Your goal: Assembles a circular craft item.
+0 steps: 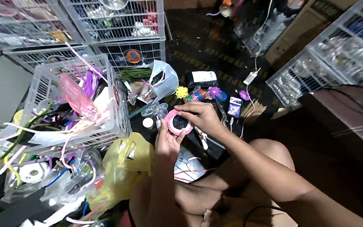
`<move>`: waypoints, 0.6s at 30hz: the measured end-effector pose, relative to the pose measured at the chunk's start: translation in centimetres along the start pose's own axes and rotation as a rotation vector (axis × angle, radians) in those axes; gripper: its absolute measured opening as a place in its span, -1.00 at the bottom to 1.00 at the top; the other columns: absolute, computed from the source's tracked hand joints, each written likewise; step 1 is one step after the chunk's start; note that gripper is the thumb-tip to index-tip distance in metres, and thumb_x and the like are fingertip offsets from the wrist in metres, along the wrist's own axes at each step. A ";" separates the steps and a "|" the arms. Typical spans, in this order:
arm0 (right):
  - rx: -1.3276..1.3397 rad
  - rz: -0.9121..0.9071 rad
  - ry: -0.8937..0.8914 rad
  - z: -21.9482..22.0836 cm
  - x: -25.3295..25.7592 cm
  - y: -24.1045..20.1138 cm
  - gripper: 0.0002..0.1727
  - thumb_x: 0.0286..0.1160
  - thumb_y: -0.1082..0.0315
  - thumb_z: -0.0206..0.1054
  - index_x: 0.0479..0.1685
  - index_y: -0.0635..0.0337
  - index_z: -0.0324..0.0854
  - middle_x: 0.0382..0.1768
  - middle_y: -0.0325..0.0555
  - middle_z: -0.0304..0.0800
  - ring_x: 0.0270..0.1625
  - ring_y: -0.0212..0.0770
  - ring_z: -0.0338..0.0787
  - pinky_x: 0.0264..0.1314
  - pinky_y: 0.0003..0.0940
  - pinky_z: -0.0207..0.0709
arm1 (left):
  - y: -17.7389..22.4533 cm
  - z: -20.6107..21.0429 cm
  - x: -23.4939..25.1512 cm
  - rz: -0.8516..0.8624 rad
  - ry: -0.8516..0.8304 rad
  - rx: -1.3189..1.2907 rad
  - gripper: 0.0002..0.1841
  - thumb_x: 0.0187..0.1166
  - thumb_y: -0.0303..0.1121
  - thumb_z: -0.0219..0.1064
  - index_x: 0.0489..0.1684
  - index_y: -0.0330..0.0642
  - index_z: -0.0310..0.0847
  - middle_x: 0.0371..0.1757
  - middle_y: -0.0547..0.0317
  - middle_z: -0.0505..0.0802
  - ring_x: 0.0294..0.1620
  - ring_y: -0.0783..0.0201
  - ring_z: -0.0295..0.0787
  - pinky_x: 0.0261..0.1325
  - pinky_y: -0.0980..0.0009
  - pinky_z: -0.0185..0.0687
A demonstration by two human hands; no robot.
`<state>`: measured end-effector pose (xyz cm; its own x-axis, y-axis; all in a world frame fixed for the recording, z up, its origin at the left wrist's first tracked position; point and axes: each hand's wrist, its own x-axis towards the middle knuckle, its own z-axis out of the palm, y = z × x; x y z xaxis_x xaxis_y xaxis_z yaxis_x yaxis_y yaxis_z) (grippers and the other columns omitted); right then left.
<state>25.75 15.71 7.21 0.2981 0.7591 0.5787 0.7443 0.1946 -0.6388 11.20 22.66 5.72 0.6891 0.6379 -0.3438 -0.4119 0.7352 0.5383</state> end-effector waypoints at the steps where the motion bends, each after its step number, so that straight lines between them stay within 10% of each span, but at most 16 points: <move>1: -0.008 -0.019 0.009 0.0 0.1 0.0 -0.79 0.52 0.44 0.43 0.04 0.25 0.88 -0.05 -0.06 0.92 0.02 -0.34 0.87 0.20 -0.44 0.72 | -0.1 0.0 0.0 0.014 -0.009 -0.008 -0.60 0.89 -0.07 -0.09 0.40 -0.10 0.46 0.10 0.03 0.81 -0.06 0.19 0.90 -0.07 0.31 0.89; 18: 0.068 0.076 0.215 1.8 -0.9 -2.1 -0.73 0.46 0.39 0.50 0.09 0.29 0.81 0.01 -0.05 0.84 -0.01 -0.40 0.80 0.06 -0.55 0.70 | -1.3 0.6 -0.7 0.224 -0.135 0.051 -0.61 0.93 -0.25 -0.26 0.21 -0.18 0.52 -0.01 0.09 0.85 -0.08 0.25 0.89 0.00 0.31 0.88</move>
<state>22.83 15.70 7.12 0.4775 0.6247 0.6179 0.6753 0.1891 -0.7129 11.58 21.09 5.73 0.6587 0.7446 -0.1082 -0.5348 0.5644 0.6288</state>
